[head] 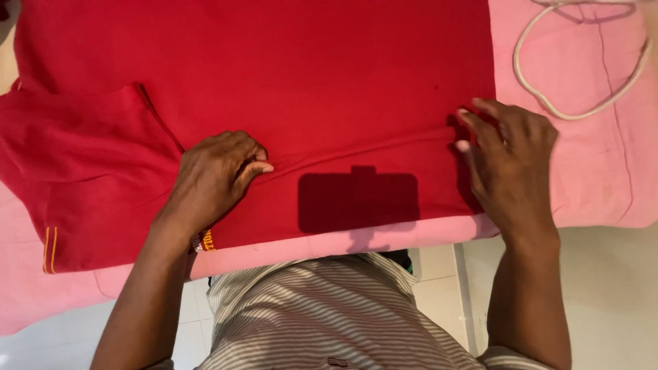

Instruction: The person irons a red polo shirt on a pink ironing board using a steam iron. They smooth the fabric with their hands, iron the main body and sleeves, and then fold the shirt neatly into a compact rectangle.

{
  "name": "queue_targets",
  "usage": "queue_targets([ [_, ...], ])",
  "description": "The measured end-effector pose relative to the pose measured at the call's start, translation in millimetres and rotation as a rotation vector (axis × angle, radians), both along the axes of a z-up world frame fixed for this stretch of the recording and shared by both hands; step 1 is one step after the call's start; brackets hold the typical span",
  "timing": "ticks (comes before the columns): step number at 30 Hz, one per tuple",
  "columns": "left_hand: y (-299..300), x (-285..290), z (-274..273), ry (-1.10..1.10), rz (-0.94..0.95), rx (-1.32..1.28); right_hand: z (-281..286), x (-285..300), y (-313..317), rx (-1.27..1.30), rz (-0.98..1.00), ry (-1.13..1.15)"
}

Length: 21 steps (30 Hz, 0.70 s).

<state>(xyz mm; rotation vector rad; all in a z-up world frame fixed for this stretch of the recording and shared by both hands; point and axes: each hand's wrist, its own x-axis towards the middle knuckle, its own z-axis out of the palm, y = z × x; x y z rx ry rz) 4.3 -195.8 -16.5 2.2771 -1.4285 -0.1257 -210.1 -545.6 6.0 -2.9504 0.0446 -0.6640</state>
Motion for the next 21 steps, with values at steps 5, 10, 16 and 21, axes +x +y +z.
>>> queue_targets([
  [5, 9.5, 1.6, -14.2, 0.3, 0.094, -0.163, -13.1, 26.3, -3.1, 0.089, 0.163, 0.221],
  [10, 8.4, 0.6, -29.0, 0.096, 0.066, -0.225, -15.0, 19.1, -28.5, 0.373, -0.011, 0.517],
  [16, 3.9, -0.7, -22.4, -0.147, -0.056, -0.219, -2.8, 12.6, -34.4, 0.876, -0.274, 0.455],
  [21, 4.3, -3.9, -18.6, -0.246, -0.104, -0.251, 2.6, 2.3, -24.7, 0.826, -0.343, 0.374],
])
